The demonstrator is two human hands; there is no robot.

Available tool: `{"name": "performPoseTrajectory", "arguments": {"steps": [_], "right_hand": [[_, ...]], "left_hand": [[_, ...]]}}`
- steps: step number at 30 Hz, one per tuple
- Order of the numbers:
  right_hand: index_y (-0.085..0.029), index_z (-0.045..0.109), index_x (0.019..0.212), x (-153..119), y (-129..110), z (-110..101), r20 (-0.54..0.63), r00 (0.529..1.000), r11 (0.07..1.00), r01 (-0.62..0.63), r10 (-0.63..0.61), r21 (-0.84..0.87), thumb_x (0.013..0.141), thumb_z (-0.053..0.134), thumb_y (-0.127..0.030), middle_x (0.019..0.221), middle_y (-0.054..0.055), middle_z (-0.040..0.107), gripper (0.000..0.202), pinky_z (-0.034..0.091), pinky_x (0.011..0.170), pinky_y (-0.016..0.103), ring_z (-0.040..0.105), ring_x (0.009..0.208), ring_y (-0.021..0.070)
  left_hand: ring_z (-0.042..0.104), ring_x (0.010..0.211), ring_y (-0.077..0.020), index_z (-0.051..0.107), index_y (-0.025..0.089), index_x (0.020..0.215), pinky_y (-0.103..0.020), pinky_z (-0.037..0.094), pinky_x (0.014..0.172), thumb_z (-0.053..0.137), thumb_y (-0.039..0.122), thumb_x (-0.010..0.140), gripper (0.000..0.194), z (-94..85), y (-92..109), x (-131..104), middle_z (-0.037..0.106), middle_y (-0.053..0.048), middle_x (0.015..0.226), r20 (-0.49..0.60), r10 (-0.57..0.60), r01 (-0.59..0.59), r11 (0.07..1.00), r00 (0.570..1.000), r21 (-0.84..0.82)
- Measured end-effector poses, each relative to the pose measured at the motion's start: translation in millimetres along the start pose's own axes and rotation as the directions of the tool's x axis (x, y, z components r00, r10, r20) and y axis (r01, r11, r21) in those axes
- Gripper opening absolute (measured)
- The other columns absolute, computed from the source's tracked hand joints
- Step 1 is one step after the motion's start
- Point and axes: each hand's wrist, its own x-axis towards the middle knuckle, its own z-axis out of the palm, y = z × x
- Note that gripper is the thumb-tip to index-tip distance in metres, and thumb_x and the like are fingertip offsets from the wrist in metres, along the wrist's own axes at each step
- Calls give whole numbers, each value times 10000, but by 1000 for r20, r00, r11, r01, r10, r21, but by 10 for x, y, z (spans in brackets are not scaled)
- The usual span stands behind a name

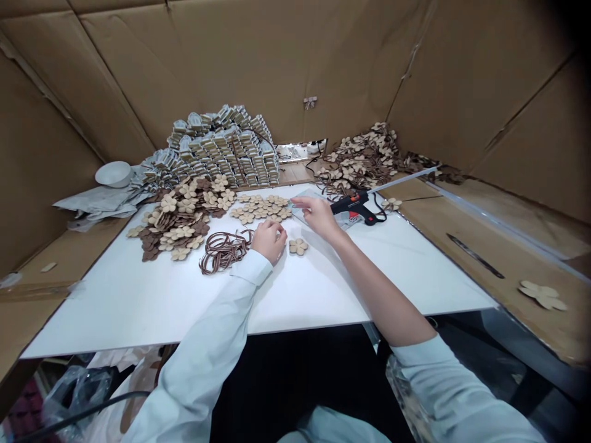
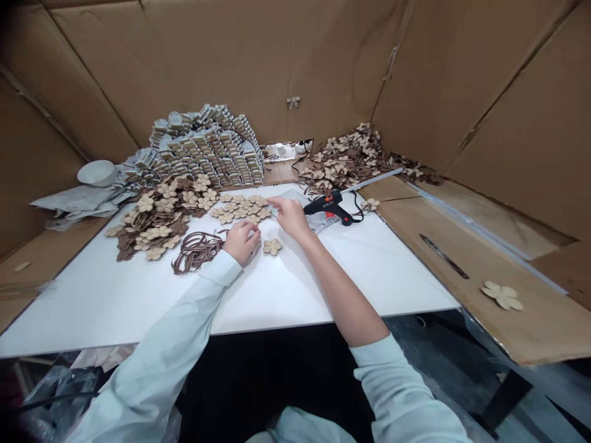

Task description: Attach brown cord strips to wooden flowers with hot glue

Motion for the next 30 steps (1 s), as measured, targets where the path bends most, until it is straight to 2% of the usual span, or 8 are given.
{"name": "performPoseTrajectory", "arguments": {"steps": [6, 9, 11, 14, 17, 20, 25, 30], "right_hand": [[-155, 659, 884, -17, 26, -35, -25, 999, 994, -40, 43, 103, 712, 484, -101, 856, 48, 679, 251, 476, 776, 279, 630, 792, 150], [-173, 664, 821, -46, 2, -77, -98, 994, 995, -46, 54, 86, 720, 525, -196, 772, 38, 681, 174, 478, 753, 308, 629, 741, 160], [-176, 661, 786, -78, -40, -134, -160, 986, 996, -45, 56, 71, 708, 551, -237, 747, 35, 676, 148, 477, 731, 308, 623, 704, 158], [-172, 650, 760, -129, -120, -246, -225, 973, 996, -40, 57, 79, 668, 590, -239, 707, 21, 662, 129, 472, 705, 293, 607, 660, 144], [-168, 642, 794, -170, -178, -341, -271, 961, 994, -18, 48, 110, 641, 607, -235, 689, 9, 641, 170, 472, 672, 282, 592, 649, 135], [-162, 636, 770, -187, -188, -391, -356, 932, 982, -1, 69, 187, 617, 632, -276, 674, 11, 629, 191, 480, 625, 278, 592, 636, 139], [-154, 613, 722, -186, -148, -454, -444, 865, 895, -12, 233, 445, 595, 648, -343, 636, 21, 626, 230, 482, 472, 263, 597, 551, 149], [-151, 612, 726, -189, -103, -498, -413, 864, 869, -54, 287, 492, 611, 624, -370, 603, 18, 623, 249, 414, 346, 205, 600, 516, 149]], "left_hand": [[438, 1078, -252, 516, 153, 1078, -403, 308, 921, 424, 208, 750, 345, 70, -104, 44, 520, -120, 1150, -22, -48, 50, 993, 999, 103], [347, 1185, -258, 455, 172, 1148, -461, 193, 991, 407, 242, 776, 381, 114, -145, 58, 427, -111, 1279, 7, -22, 21, 992, 1000, 125], [362, 1173, -260, 467, 182, 1126, -475, 157, 1001, 407, 261, 783, 357, 121, -151, 59, 456, -105, 1253, 14, 0, -2, 989, 1000, 145], [463, 1047, -250, 539, 181, 991, -436, 236, 963, 439, 263, 766, 259, 92, -134, 53, 562, -108, 1071, -7, 1, 0, 983, 1000, 185], [510, 936, -250, 561, 170, 900, -379, 358, 825, 488, 291, 738, 214, 50, -108, 42, 570, -116, 958, -19, -64, 67, 982, 998, 177], [522, 901, -247, 568, 168, 870, -358, 373, 772, 496, 317, 740, 211, 29, -101, 33, 571, -109, 929, -39, -78, 84, 982, 996, 168], [545, 836, -209, 578, 174, 894, -328, 376, 766, 375, 317, 823, 258, 20, -115, 28, 595, -97, 891, -82, -11, 20, 993, 997, 117], [524, 900, -182, 578, 191, 950, -291, 391, 794, 362, 324, 837, 278, 19, -74, -11, 582, -89, 956, -149, 79, -83, 996, 986, -24]]}}
